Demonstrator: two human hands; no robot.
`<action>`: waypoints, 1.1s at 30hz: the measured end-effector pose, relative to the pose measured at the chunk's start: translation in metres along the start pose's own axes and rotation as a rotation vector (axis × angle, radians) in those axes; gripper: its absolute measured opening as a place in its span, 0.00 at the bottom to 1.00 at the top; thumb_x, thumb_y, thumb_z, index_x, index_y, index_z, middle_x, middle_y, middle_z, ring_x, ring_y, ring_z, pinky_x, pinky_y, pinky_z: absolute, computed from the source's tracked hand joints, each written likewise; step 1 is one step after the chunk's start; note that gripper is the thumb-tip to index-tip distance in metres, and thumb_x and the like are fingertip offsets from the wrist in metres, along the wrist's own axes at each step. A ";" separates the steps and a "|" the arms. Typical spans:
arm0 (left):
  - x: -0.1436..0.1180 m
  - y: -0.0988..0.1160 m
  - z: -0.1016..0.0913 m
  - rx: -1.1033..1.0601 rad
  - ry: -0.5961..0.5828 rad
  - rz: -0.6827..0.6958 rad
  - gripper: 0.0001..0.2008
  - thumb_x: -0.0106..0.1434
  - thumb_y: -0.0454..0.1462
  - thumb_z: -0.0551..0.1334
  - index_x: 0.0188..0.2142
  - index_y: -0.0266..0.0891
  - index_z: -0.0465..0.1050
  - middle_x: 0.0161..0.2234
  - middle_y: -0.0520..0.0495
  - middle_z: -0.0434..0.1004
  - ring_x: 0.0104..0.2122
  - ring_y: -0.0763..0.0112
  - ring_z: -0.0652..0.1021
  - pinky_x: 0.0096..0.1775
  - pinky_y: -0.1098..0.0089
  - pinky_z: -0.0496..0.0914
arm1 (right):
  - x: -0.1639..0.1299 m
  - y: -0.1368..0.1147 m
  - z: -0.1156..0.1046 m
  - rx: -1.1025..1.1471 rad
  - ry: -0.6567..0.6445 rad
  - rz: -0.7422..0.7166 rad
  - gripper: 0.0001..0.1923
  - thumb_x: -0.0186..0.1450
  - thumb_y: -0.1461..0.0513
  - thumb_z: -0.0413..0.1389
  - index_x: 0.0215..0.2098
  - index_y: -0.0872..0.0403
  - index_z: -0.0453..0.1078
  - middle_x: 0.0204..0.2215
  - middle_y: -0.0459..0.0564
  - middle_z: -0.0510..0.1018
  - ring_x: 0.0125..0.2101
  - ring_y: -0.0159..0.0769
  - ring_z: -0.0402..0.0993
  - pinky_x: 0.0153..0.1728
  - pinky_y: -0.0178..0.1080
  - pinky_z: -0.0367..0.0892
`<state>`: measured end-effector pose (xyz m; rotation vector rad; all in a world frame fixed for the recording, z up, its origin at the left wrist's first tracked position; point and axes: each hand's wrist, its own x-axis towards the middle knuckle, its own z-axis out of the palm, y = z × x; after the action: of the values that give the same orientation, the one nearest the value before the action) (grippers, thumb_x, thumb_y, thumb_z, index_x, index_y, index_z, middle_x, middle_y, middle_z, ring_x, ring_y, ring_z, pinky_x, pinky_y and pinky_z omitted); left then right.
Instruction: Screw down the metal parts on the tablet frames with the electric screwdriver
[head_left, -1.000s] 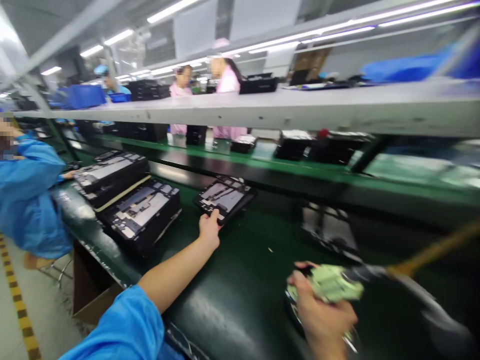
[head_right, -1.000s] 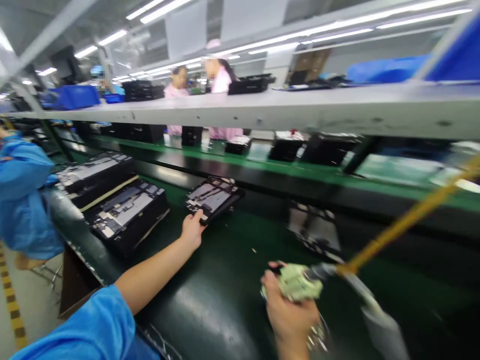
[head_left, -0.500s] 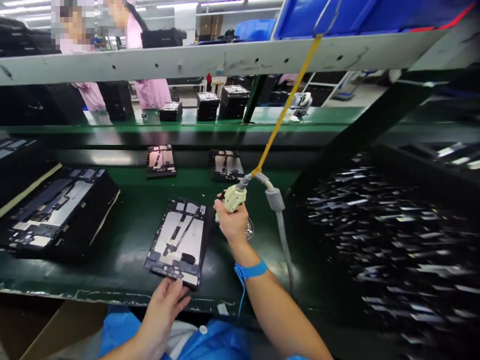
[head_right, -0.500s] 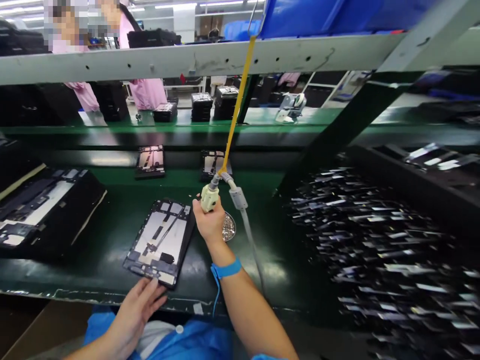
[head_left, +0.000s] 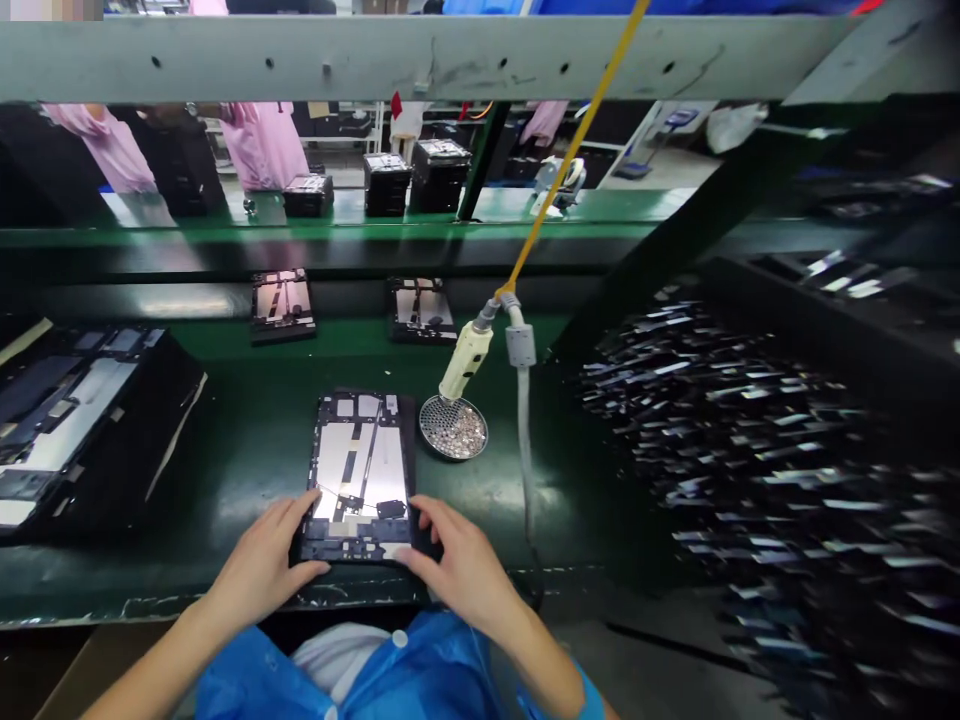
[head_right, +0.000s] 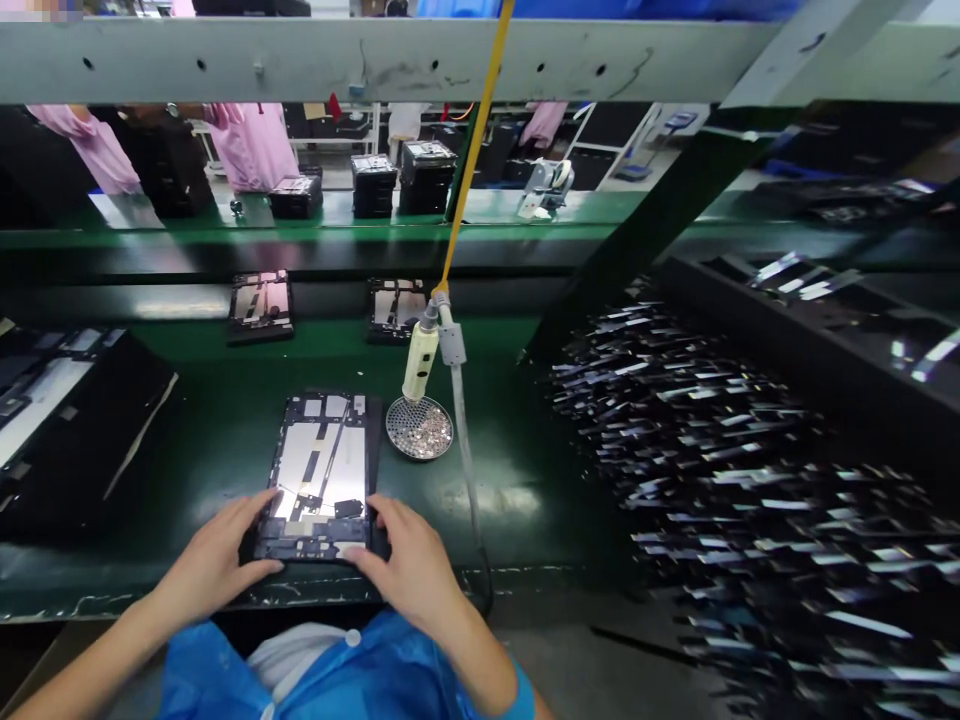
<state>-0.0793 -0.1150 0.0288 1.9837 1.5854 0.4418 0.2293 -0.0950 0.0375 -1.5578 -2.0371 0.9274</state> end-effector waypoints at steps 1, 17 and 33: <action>0.002 -0.002 0.000 -0.014 -0.017 0.009 0.37 0.61 0.39 0.70 0.68 0.49 0.62 0.58 0.42 0.76 0.55 0.51 0.77 0.56 0.54 0.74 | -0.005 -0.003 0.002 -0.029 -0.024 0.001 0.28 0.60 0.56 0.69 0.56 0.51 0.70 0.45 0.52 0.80 0.42 0.45 0.79 0.44 0.46 0.75; 0.034 0.014 -0.032 0.168 -0.123 0.178 0.19 0.70 0.46 0.63 0.58 0.45 0.73 0.41 0.46 0.81 0.36 0.62 0.79 0.37 0.67 0.70 | 0.017 0.008 0.003 -0.074 0.047 -0.101 0.27 0.55 0.59 0.73 0.49 0.51 0.70 0.42 0.49 0.78 0.38 0.43 0.78 0.38 0.43 0.73; 0.092 0.076 -0.044 0.436 -0.332 0.587 0.09 0.63 0.29 0.59 0.41 0.39 0.75 0.37 0.42 0.75 0.37 0.58 0.77 0.41 0.62 0.71 | 0.027 0.031 0.013 0.177 0.217 -0.182 0.13 0.65 0.56 0.65 0.45 0.51 0.75 0.30 0.46 0.77 0.26 0.33 0.71 0.32 0.38 0.71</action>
<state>-0.0226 -0.0279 0.1019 2.6894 0.9277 -0.0400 0.2335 -0.0680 0.0047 -1.2950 -1.8553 0.8076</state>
